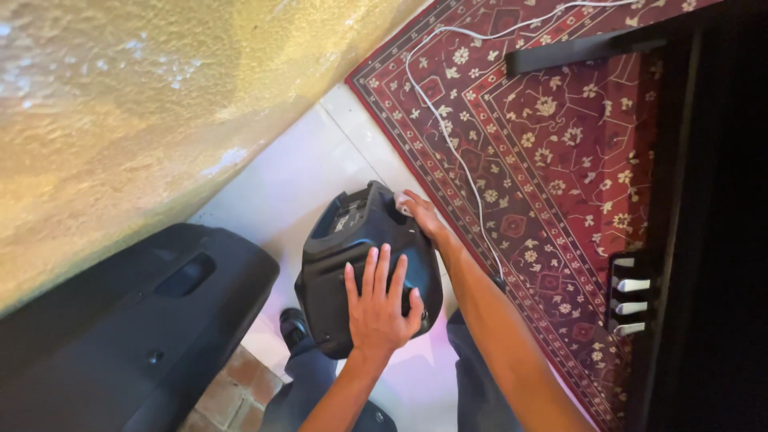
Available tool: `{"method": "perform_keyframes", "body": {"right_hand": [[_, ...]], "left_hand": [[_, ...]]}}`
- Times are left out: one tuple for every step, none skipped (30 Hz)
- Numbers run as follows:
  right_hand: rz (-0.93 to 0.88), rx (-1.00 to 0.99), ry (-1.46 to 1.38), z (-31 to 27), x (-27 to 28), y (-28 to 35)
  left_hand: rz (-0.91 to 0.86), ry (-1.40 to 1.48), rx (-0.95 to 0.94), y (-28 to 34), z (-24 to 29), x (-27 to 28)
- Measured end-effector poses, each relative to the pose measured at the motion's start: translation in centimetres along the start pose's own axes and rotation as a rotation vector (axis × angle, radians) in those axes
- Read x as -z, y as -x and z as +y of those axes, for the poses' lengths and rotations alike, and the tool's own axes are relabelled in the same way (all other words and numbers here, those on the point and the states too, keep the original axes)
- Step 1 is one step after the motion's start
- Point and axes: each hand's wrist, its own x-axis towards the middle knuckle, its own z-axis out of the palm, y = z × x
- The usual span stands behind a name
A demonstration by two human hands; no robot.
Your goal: Cleaning a large speaker with a cloth and then moving it to a different position.
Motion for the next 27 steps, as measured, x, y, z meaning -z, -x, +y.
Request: {"method": "perform_keyframes", "body": {"right_hand": [[-0.007,-0.003,0.001,-0.8,-0.1,0.5],[-0.017,0.018,-0.006,-1.7,0.1,1.2],[-0.027,0.038,-0.012,-2.6,0.2,2.0],[-0.029,0.036,-0.011,-2.8,0.1,2.7],[-0.065,0.048,-0.05,-3.0,0.1,3.4],[-0.094,0.059,-0.09,-3.3,0.3,4.2],[-0.091,0.056,-0.088,-4.8,0.5,5.7],[-0.118,0.06,-0.13,-5.9,0.6,7.5],[-0.145,0.063,-0.172,-7.1,0.6,9.4],[-0.141,0.062,-0.171,-7.5,0.8,10.3],[-0.127,0.077,-0.156,-7.9,1.0,11.3],[-0.112,0.086,-0.143,-8.0,1.0,12.5],[-0.107,0.078,-0.143,-5.8,1.1,12.2],[-0.052,0.135,-0.086,-3.6,1.0,12.1],[0.002,0.191,-0.028,-1.4,1.0,12.0],[0.012,0.191,-0.031,-2.2,0.8,13.4],[0.066,0.248,0.033,-2.9,0.6,14.9],[0.122,0.303,0.096,-3.5,0.6,16.6],[0.135,0.299,0.093,-3.6,-0.1,18.7],[0.198,0.341,0.138,-4.0,-0.9,20.1],[0.262,0.381,0.184,-4.4,-1.8,21.5],[0.275,0.386,0.18,-4.7,-2.6,22.8],[0.337,0.396,0.184,-5.0,-3.4,23.9],[0.4,0.405,0.19,-5.0,-4.3,25.1],[0.412,0.407,0.188,-4.9,-4.8,25.7],[0.447,0.391,0.142,-4.9,-5.4,25.9],[0.481,0.374,0.095,-5.0,-5.9,26.2]], "left_hand": [[-0.002,-0.004,0.006,-0.1,-0.1,0.0],[-0.012,-0.002,0.008,-0.1,-0.1,0.0],[-0.022,0.0,0.009,-0.2,0.0,0.1],[-0.024,0.0,0.013,-0.1,-0.1,0.0],[-0.016,-0.003,0.012,-0.1,-0.1,0.0],[-0.01,-0.003,0.007,-0.1,-0.1,-0.1],[-0.012,0.002,0.006,-0.3,-0.1,-0.1],[-0.008,0.007,0.003,-0.1,-0.1,-0.1],[-0.004,0.012,0.0,0.1,0.0,0.0],[-0.005,0.016,-0.001,-0.2,-0.1,0.1],[-0.003,0.018,-0.003,-0.4,-0.1,0.2],[-0.008,0.021,-0.005,-0.3,-0.2,0.3],[-0.014,0.027,-0.005,-0.3,-0.1,0.3],[-0.017,0.024,-0.01,-0.3,-0.1,0.4],[-0.02,0.022,-0.015,-0.2,0.0,0.5],[-0.022,0.026,-0.025,-0.4,-0.2,0.7],[-0.013,0.026,-0.028,-0.6,-0.3,0.8],[-0.005,0.027,-0.032,-0.7,-0.1,0.9],[-0.01,0.033,-0.043,-0.3,-0.1,0.8],[-0.002,0.037,-0.05,-0.3,-0.4,0.5],[0.006,0.042,-0.057,-0.3,-0.7,0.3],[0.009,0.044,-0.07,-0.3,-0.8,0.3],[0.015,0.046,-0.078,-0.3,-0.9,0.2],[0.019,0.05,-0.083,-0.2,-1.1,0.0],[0.021,0.054,-0.095,-0.1,-1.1,0.1],[0.02,0.062,-0.104,-0.2,-1.1,0.2],[0.018,0.07,-0.113,-0.4,-1.1,0.4]]}}
